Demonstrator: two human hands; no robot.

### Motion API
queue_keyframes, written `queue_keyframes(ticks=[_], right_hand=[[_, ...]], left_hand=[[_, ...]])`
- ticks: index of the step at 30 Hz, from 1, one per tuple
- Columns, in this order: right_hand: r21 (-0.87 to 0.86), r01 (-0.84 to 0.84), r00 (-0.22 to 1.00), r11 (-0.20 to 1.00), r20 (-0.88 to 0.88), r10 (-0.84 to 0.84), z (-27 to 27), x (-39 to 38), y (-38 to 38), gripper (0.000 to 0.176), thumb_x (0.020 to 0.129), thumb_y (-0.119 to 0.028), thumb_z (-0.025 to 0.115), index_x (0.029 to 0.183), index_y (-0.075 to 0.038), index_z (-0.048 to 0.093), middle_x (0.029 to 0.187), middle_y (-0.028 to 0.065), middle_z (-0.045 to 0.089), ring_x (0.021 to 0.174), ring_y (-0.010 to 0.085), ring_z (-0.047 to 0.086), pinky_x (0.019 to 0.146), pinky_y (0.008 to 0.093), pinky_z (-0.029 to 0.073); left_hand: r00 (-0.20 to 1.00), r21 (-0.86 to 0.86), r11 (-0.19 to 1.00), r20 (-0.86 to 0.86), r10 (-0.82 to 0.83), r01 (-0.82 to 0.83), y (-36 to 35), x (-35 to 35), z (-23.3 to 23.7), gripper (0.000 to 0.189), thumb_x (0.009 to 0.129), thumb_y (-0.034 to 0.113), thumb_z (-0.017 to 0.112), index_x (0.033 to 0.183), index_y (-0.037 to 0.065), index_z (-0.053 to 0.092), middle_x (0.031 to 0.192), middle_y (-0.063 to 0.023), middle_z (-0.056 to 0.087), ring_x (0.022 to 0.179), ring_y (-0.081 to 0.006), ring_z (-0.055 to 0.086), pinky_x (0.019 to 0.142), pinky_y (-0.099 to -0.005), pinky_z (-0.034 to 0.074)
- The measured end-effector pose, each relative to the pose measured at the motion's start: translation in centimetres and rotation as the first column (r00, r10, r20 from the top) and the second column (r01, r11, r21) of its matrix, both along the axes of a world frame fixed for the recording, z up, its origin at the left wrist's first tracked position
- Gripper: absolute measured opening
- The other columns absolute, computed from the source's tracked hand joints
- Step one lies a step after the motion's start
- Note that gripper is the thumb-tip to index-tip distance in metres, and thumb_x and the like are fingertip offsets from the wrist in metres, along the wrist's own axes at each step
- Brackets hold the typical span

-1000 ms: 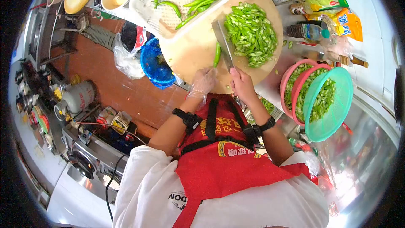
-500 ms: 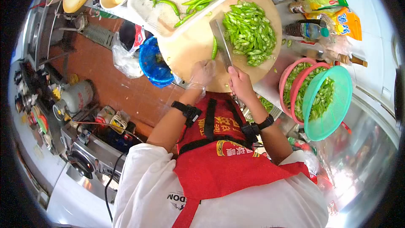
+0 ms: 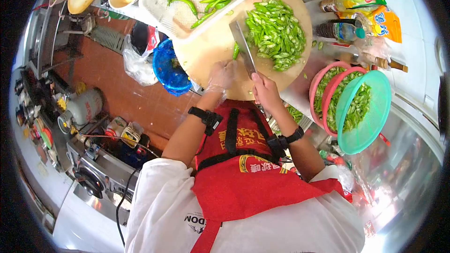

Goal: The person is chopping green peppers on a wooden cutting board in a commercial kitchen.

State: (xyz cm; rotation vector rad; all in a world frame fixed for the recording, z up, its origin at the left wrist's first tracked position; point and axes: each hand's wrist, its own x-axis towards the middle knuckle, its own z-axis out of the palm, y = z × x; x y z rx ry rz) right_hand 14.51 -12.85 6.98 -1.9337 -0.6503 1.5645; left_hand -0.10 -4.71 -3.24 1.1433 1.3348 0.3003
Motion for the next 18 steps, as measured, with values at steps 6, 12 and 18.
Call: queue_keyframes(ticks=[6,12,18], right_hand=[[0.022,0.015,0.999,1.000,-0.046,-0.014,-0.4,-0.3,-0.2,0.040,0.097,-0.039,0.045,0.114,-0.003,0.056,0.057,-0.0008,0.044,0.044,0.0071,0.040,0.043,0.0242,0.038],[0.079,0.007,0.998,0.997,-0.056,-0.002,-0.9,-0.5,-0.8,0.040,0.098,-0.039,0.044,0.109,-0.002,0.055,0.058,-0.0009,0.043,0.042,0.0062,0.038,0.039,0.0228,0.036],[0.074,0.003,1.000,0.997,0.001,-0.003,0.5,-0.9,-0.4,0.037,0.097,-0.036,0.045,0.107,-0.003,0.060,0.057,0.0000,0.047,0.047,0.0088,0.043,0.045,0.0257,0.038]], left_hand=[[0.998,-0.073,0.996,-0.037,0.055,-0.057,0.9,0.5,1.8,0.029,0.085,0.028,0.058,0.080,0.001,0.066,0.056,-0.0072,0.054,0.052,-0.0177,0.051,0.052,-0.0360,0.042],[0.989,0.106,0.989,-0.120,-0.087,0.100,1.6,0.3,0.8,0.027,0.086,0.026,0.057,0.079,0.002,0.066,0.059,-0.0095,0.058,0.053,-0.0196,0.053,0.054,-0.0362,0.043],[0.955,0.358,0.893,-0.215,-0.204,0.272,1.4,-0.5,-3.8,0.026,0.084,0.026,0.057,0.084,0.002,0.068,0.066,-0.0142,0.063,0.057,-0.0227,0.055,0.058,-0.0369,0.045]])
